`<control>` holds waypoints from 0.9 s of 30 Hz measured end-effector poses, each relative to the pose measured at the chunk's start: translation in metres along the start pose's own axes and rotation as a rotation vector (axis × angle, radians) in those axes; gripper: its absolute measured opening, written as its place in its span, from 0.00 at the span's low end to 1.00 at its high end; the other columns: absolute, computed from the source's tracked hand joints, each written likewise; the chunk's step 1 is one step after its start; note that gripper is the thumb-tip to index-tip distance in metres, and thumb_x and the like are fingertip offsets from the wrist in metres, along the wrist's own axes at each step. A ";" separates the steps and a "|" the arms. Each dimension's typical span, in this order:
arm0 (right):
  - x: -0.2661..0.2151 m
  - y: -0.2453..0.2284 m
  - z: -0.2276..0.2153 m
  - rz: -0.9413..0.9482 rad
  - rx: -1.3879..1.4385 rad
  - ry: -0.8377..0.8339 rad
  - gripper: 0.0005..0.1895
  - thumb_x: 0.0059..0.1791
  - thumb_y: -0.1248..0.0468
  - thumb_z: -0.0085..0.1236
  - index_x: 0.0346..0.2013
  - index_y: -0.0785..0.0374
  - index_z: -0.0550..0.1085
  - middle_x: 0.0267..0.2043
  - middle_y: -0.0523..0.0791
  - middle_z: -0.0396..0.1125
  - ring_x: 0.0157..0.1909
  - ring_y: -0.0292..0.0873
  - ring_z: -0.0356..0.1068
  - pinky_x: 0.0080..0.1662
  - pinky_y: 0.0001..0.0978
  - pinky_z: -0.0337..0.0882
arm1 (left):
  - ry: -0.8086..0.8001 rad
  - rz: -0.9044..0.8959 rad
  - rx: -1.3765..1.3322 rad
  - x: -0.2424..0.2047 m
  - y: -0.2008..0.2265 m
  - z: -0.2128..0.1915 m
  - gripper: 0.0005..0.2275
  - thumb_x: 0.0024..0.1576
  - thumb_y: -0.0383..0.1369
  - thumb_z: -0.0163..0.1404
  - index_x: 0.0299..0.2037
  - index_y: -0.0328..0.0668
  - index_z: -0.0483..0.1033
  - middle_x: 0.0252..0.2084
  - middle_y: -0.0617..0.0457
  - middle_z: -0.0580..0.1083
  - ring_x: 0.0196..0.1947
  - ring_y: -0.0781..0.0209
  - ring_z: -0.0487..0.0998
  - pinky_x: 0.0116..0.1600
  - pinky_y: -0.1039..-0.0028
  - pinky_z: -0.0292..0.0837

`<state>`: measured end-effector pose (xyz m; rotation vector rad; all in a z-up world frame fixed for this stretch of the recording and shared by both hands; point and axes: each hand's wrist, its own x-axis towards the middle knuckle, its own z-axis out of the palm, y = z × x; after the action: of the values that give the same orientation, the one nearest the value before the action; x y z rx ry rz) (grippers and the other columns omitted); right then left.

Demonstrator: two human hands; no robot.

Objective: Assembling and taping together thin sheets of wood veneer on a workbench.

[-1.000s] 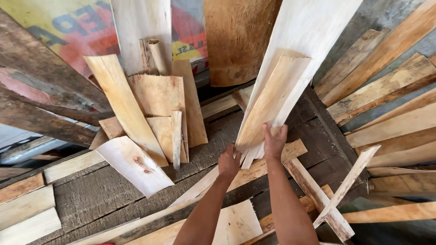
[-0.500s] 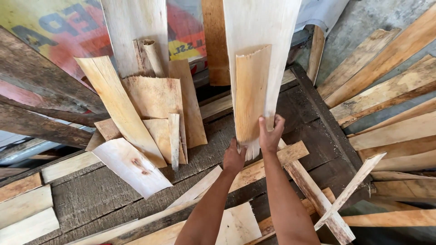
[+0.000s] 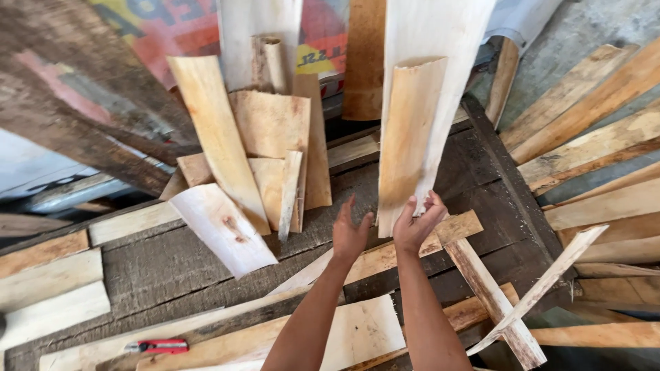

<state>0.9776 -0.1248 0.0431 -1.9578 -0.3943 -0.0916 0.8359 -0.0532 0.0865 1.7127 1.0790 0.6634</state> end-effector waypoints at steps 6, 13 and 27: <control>-0.069 -0.075 0.038 -0.101 0.132 -0.498 0.18 0.57 0.56 0.55 0.56 0.63 0.70 0.47 0.47 0.70 0.48 0.44 0.70 0.50 0.39 0.74 | 0.416 0.029 0.086 -0.022 -0.070 -0.093 0.11 0.62 0.34 0.56 0.52 0.37 0.76 0.45 0.45 0.76 0.46 0.52 0.78 0.52 0.64 0.74; -0.111 -0.095 0.121 -0.104 0.095 -0.795 0.39 0.53 0.52 0.63 0.73 0.59 0.55 0.65 0.53 0.61 0.65 0.52 0.63 0.57 0.48 0.69 | 0.854 0.056 0.589 -0.018 -0.098 -0.222 0.26 0.52 0.34 0.62 0.60 0.36 0.67 0.53 0.35 0.70 0.54 0.40 0.69 0.55 0.53 0.64; -0.124 -0.134 0.169 0.310 0.599 -0.822 0.25 0.48 0.61 0.67 0.57 0.63 0.70 0.52 0.48 0.74 0.55 0.41 0.74 0.56 0.38 0.75 | 0.581 -0.169 -0.413 -0.002 -0.146 -0.266 0.12 0.63 0.27 0.43 0.56 0.35 0.67 0.44 0.45 0.75 0.42 0.58 0.78 0.44 0.67 0.77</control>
<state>0.7989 0.0474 0.0611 -1.3573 -0.5562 0.9498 0.5666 0.0825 0.0535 1.0805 1.3465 1.2227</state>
